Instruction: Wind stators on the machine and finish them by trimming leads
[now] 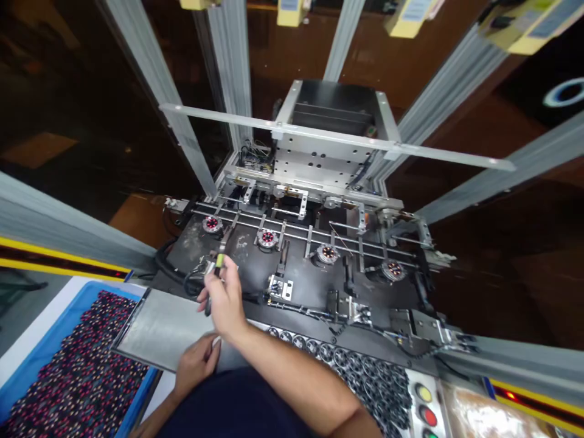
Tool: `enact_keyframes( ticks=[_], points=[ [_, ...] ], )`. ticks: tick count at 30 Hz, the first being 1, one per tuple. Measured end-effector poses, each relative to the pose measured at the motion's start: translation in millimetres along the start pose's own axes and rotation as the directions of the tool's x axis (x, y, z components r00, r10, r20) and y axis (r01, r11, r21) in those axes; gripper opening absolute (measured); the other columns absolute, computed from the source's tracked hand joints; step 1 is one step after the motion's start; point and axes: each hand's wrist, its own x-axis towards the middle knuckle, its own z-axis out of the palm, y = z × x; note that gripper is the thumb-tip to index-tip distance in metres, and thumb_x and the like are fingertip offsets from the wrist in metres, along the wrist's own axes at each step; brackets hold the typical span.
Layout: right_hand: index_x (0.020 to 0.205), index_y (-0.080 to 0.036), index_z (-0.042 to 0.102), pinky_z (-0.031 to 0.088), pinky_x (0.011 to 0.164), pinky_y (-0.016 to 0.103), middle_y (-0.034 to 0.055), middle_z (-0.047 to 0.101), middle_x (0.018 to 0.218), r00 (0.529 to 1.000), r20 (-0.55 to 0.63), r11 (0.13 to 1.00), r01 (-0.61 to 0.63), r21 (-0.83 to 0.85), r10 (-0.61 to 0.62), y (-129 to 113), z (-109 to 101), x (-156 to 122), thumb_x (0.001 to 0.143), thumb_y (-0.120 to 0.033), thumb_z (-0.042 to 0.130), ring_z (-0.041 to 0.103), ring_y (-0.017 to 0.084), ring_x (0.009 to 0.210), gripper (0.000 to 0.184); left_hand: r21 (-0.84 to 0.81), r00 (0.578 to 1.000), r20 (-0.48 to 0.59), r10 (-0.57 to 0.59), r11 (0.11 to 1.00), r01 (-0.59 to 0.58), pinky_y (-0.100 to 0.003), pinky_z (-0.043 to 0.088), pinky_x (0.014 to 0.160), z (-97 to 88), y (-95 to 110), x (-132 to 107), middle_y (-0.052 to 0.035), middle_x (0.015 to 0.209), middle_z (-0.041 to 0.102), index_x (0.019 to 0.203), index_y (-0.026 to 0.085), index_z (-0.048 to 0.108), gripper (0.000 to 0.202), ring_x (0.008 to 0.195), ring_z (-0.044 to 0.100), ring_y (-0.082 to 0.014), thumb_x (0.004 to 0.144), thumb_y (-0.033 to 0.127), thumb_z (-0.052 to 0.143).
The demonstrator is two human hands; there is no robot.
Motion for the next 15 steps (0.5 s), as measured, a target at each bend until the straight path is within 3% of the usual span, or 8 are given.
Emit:
enact_keyframes(
  ticks=[2,7,15],
  points=[
    [0.110,-0.023,0.049,0.048,0.036,0.020,-0.0034,0.055,0.085,0.993,-0.117,0.999,-0.006,0.045,0.011,2,-13,14,0.076,-0.038,0.056,0.057,0.008,0.049,0.038,-0.027,0.998,0.038,0.049,0.998,-0.048,-0.032,0.058,0.070,-3.6,1,4,-0.0048,0.098,0.069,0.108,0.016,0.063,0.022,0.078,0.067,-0.0144,0.095,0.032,0.055],
    [0.098,-0.022,0.048,0.045,0.031,0.019,-0.0040,0.056,0.081,0.961,-0.275,0.991,0.009,0.136,0.029,13,-28,35,0.077,-0.038,0.051,0.056,0.008,0.045,0.026,-0.011,0.994,0.058,0.090,0.996,-0.090,-0.025,0.056,0.064,-10.7,3,12,-0.0031,0.079,0.073,0.104,0.015,0.064,0.023,0.062,0.069,-0.0125,0.096,0.032,0.051],
    [0.095,-0.022,0.051,0.040,0.029,0.016,-0.0065,0.056,0.075,0.953,-0.301,0.984,0.030,0.176,0.025,14,-36,38,0.074,-0.034,0.054,0.049,0.006,0.041,0.024,0.037,0.996,0.059,0.068,0.997,-0.070,-0.021,0.053,0.057,-12.7,5,13,-0.0025,0.072,0.074,0.102,0.017,0.066,0.024,0.056,0.069,-0.0127,0.094,0.035,0.053]
  ],
)
